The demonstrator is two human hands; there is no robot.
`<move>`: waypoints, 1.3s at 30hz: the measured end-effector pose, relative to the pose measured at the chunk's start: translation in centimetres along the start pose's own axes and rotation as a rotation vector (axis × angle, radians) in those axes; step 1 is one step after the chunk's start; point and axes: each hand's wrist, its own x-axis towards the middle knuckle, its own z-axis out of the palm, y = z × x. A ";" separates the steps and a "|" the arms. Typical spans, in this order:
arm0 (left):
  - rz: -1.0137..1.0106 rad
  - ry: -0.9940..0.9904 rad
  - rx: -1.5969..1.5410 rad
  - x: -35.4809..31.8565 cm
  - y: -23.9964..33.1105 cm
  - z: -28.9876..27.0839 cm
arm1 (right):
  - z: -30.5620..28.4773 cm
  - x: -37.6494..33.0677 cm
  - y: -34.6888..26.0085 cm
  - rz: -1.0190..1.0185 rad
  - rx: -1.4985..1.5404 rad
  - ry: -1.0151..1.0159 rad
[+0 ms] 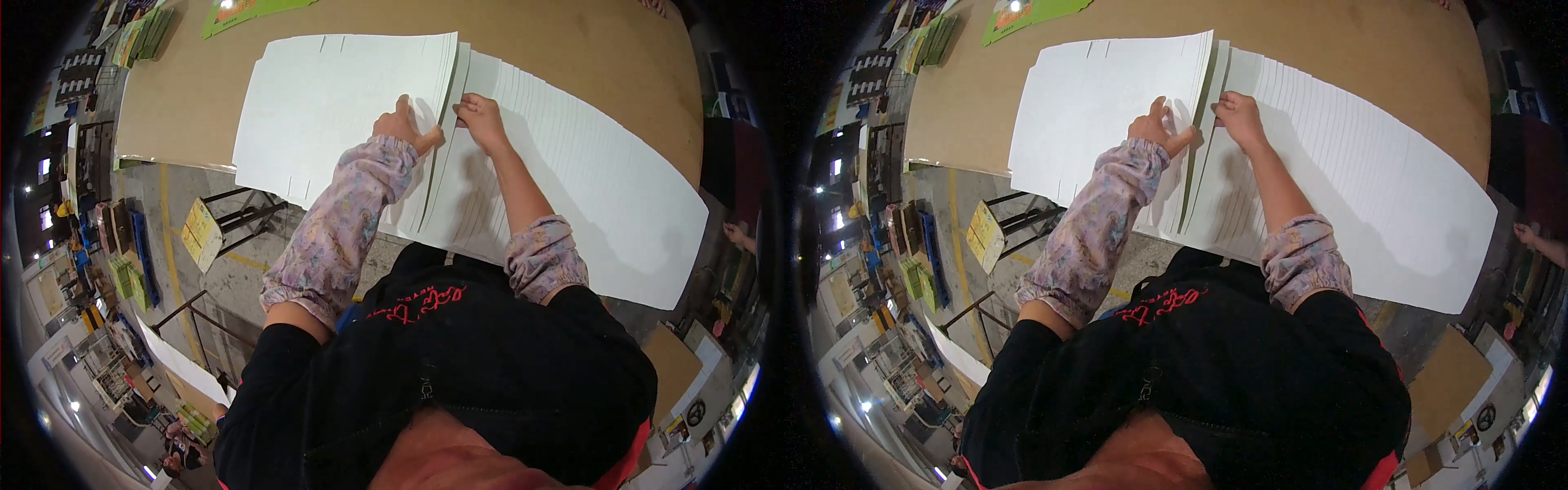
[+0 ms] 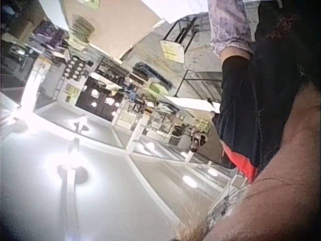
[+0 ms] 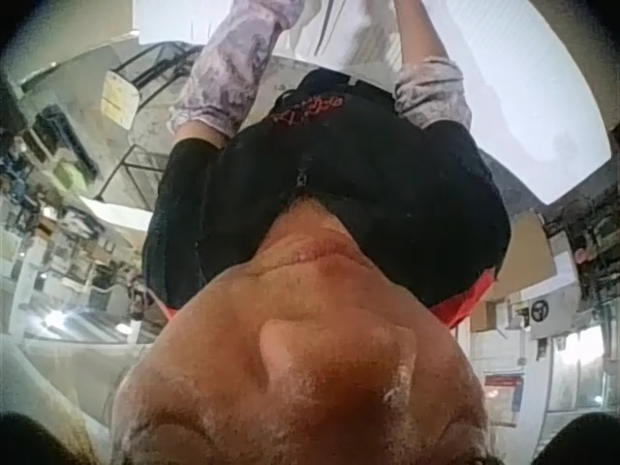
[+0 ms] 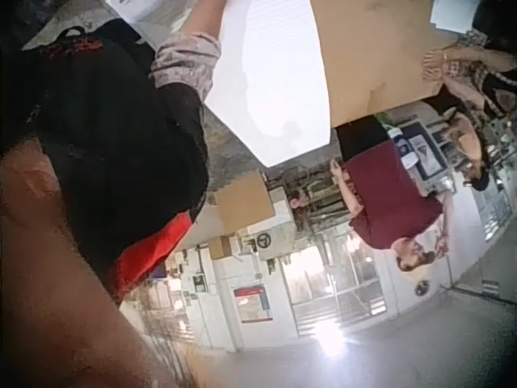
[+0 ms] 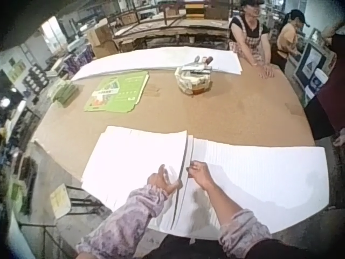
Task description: The worker is flipping through a stack of large paper sheets, likely for counting or quality inspection.
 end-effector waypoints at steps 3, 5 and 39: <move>0.005 -0.010 0.014 -0.6 1.3 -1.0 | 0.3 0.2 -0.7 -0.033 0.044 0.043; 0.025 0.000 0.012 -1.6 3.0 -1.9 | -0.3 0.8 -0.3 -0.015 -0.191 0.074; -0.794 -0.218 -1.413 -19.5 -8.2 15.0 | 3.8 -0.2 0.9 -0.026 -0.019 -0.081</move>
